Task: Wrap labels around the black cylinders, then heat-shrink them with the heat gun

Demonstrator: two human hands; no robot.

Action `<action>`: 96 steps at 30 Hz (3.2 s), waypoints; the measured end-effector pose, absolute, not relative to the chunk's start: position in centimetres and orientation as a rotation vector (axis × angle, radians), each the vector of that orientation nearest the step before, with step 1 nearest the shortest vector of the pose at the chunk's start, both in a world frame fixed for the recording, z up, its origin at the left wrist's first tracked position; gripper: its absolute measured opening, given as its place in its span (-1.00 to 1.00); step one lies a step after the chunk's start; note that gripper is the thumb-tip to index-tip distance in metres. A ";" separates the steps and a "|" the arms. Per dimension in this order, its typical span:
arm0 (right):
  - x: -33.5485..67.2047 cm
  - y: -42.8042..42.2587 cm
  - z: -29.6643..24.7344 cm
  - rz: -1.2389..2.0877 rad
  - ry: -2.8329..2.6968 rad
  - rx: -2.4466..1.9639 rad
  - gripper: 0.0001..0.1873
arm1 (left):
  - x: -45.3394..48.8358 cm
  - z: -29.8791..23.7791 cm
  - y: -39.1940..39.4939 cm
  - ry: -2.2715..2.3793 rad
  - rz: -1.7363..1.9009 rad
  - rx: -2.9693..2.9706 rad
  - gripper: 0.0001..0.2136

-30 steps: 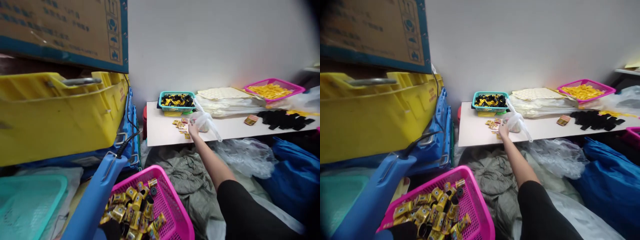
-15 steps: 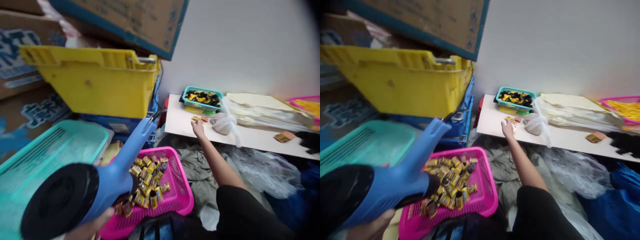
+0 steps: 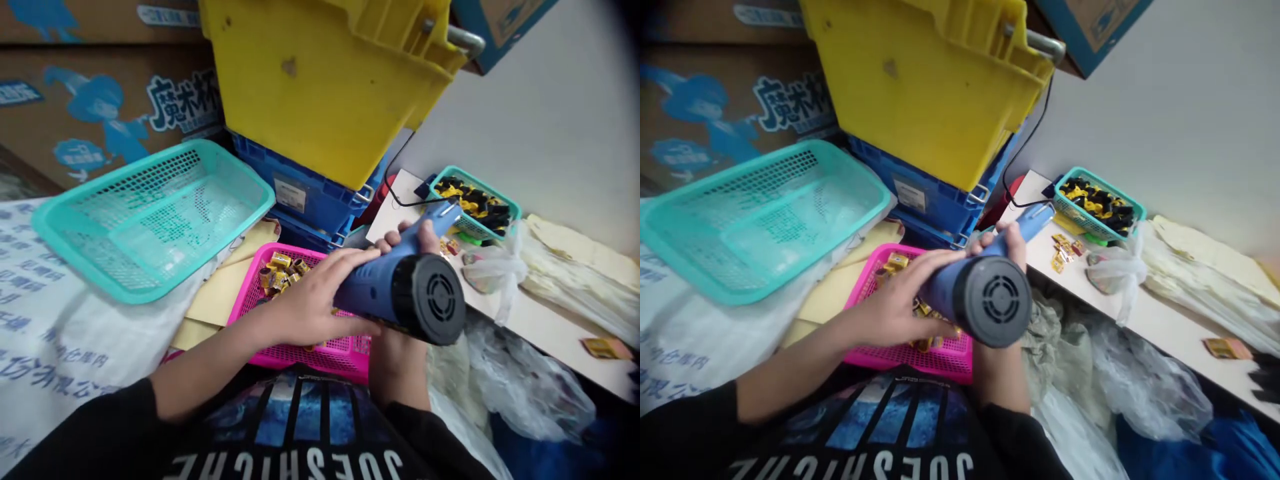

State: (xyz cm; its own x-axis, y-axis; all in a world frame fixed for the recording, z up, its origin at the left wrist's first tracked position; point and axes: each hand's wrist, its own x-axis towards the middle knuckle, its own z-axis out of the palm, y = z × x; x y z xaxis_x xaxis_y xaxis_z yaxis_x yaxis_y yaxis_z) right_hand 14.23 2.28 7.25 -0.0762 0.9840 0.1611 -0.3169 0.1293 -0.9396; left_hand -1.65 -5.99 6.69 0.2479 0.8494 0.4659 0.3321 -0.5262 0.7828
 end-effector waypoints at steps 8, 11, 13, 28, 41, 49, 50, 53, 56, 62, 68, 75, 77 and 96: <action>22.0 2.0 5.9 1.596 -0.480 -0.648 -0.52 | -5.9 -7.5 -4.5 1.844 0.389 1.953 -0.43; 22.6 1.0 7.2 1.493 -0.478 -0.657 -0.52 | -4.0 -9.4 -6.4 1.748 0.285 2.087 -0.27; 22.4 0.7 8.1 1.477 -0.495 -0.678 -0.50 | -2.8 -9.2 -7.6 1.544 0.263 2.175 -0.25; 19.2 1.6 7.2 1.543 -0.589 -0.682 -0.47 | -10.1 -7.4 -12.5 2.116 1.015 1.666 -0.68; 16.4 1.4 5.7 1.468 -0.627 -0.630 -0.57 | -9.3 -11.0 -13.7 1.994 1.047 1.057 -0.60; 15.4 1.7 6.0 1.410 -0.722 -0.757 -0.62 | -9.4 -11.6 -13.7 1.965 1.066 1.015 -0.60; 14.9 1.6 6.2 1.409 -0.715 -0.759 -0.61 | -9.4 -11.6 -13.7 1.967 1.068 1.017 -0.60; 13.8 1.5 6.5 1.431 -0.721 -0.765 -0.57 | -9.4 -11.4 -13.7 1.965 1.077 1.026 -0.62; 13.2 1.7 6.2 1.489 -0.714 -0.745 -0.56 | -9.3 -11.2 -13.6 1.941 1.101 1.027 -0.63; 12.8 2.6 4.8 1.582 -0.734 -0.695 -0.56 | -9.2 -11.8 -13.9 1.919 1.151 1.009 -0.65; 10.2 2.7 5.7 1.620 -0.743 -0.717 -0.54 | -9.3 -12.7 -14.0 1.865 1.213 1.009 -0.63; 6.0 2.4 8.3 1.669 -0.685 -0.693 -0.53 | -9.1 -13.7 -14.4 1.800 1.295 0.942 -0.57; 5.4 2.2 8.9 1.647 -0.676 -0.724 -0.47 | -9.0 -14.0 -14.5 1.813 1.320 0.910 -0.56; 18.0 1.0 12.3 1.240 -0.832 -0.745 -0.31 | -10.4 -14.9 -15.9 1.850 1.413 0.741 -0.50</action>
State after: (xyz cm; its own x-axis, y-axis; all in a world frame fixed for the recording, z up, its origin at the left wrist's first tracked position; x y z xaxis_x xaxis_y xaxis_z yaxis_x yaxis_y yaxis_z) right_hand 18.01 1.00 12.31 0.1211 0.9839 0.1314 -0.4952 0.1746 -0.8510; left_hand -10.36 -15.89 -14.91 -0.6031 0.7777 -0.1774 0.0333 0.2468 0.9685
